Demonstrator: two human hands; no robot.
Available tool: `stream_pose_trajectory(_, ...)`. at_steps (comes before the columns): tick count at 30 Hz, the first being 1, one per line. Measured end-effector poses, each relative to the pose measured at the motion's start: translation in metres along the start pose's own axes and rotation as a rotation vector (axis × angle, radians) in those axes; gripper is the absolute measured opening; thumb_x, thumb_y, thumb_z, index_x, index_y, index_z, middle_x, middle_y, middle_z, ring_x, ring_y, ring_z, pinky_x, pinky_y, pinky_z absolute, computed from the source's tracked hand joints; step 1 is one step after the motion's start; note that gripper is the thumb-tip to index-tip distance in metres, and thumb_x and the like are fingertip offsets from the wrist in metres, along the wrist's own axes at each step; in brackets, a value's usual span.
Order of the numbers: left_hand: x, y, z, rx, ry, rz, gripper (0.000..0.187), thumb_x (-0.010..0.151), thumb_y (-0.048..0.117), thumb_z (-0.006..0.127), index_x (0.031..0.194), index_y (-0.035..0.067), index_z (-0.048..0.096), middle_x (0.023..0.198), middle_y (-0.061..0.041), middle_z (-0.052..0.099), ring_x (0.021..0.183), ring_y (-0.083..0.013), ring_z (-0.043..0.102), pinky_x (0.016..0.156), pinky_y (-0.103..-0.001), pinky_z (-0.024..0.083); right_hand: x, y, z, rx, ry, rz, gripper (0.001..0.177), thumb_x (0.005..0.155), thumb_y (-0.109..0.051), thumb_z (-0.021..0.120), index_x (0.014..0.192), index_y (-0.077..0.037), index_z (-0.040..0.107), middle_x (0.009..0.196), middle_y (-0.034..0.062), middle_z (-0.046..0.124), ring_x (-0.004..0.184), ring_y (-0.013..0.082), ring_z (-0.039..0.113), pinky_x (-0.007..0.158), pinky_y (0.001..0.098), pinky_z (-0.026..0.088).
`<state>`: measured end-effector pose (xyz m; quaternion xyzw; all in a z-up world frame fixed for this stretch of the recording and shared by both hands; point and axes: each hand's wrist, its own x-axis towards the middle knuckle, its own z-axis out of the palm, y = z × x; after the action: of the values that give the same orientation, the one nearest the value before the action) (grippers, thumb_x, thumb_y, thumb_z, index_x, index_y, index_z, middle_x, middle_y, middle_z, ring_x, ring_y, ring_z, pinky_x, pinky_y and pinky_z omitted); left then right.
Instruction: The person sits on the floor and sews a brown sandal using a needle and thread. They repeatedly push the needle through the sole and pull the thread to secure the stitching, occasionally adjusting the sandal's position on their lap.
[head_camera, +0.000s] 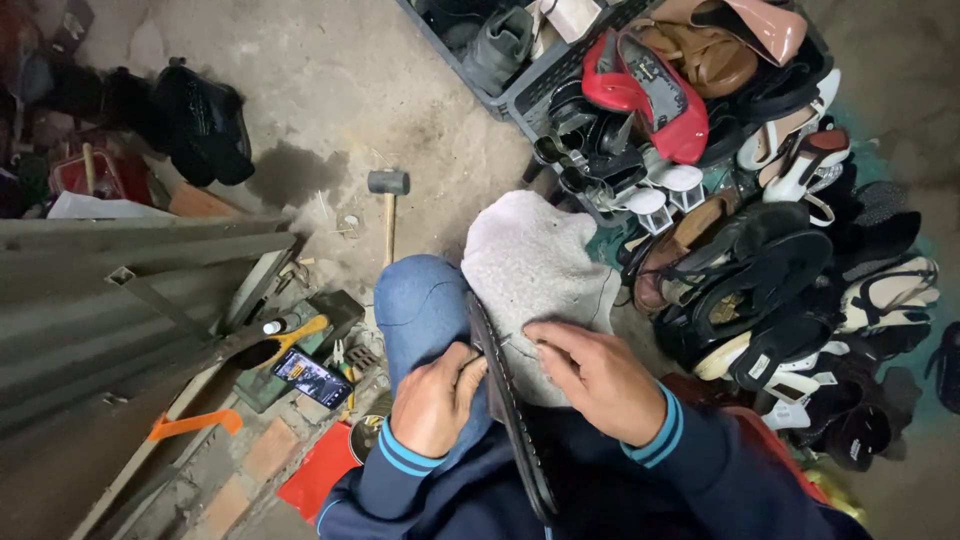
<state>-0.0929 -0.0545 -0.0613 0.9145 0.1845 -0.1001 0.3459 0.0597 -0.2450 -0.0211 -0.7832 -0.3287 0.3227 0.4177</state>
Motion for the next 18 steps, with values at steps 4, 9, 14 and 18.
stream_pose_trajectory(4, -0.003, 0.001, -0.004, -0.036, 0.066, 0.114, 0.025, 0.105, 0.034, 0.053, 0.089, 0.015, 0.054, 0.076, -0.011, 0.067, 0.07, -0.0441, 0.06, 0.051, -0.051, 0.042, 0.006, 0.002, 0.004, 0.007, 0.007, -0.076, 0.027, 0.101, -0.018, 0.055, 0.124, -0.009, 0.065, 0.118, 0.0067, 0.077, 0.099, 0.026, 0.076, 0.086, 0.0367, 0.055)
stream_pose_trajectory(9, -0.003, 0.007, -0.007, 0.06, 0.112, 0.181, 0.03, 0.107, 0.035, 0.05, 0.086, 0.013, 0.052, 0.07, -0.006, 0.061, 0.066, -0.0303, 0.064, 0.052, -0.046, 0.043, 0.014, 0.001, 0.005, -0.107, -0.12, -0.069, 0.018, 0.098, -0.019, 0.058, 0.116, -0.018, 0.058, 0.081, 0.0061, 0.072, 0.071, 0.0327, 0.071, 0.065, 0.0411, 0.048)
stream_pose_trajectory(14, -0.003, 0.01, -0.01, 0.03, 0.172, 0.249, 0.028, 0.108, 0.029, 0.05, 0.086, 0.011, 0.051, 0.07, -0.005, 0.055, 0.063, -0.0267, 0.059, 0.052, -0.042, 0.043, 0.018, -0.002, 0.004, -0.116, -0.183, -0.05, 0.016, 0.098, -0.02, 0.06, 0.113, -0.019, 0.054, 0.075, -0.0007, 0.072, 0.074, 0.0342, 0.07, 0.064, 0.043, 0.046)
stream_pose_trajectory(18, -0.001, 0.01, -0.01, 0.032, 0.226, 0.273, 0.028, 0.108, 0.028, 0.05, 0.086, 0.011, 0.052, 0.07, -0.005, 0.054, 0.062, -0.0256, 0.058, 0.052, -0.041, 0.043, 0.023, -0.01, 0.0, -0.089, -0.238, -0.037, 0.026, 0.096, -0.014, 0.061, 0.12, -0.017, 0.051, 0.071, 0.0007, 0.072, 0.067, 0.0347, 0.068, 0.062, 0.0436, 0.045)
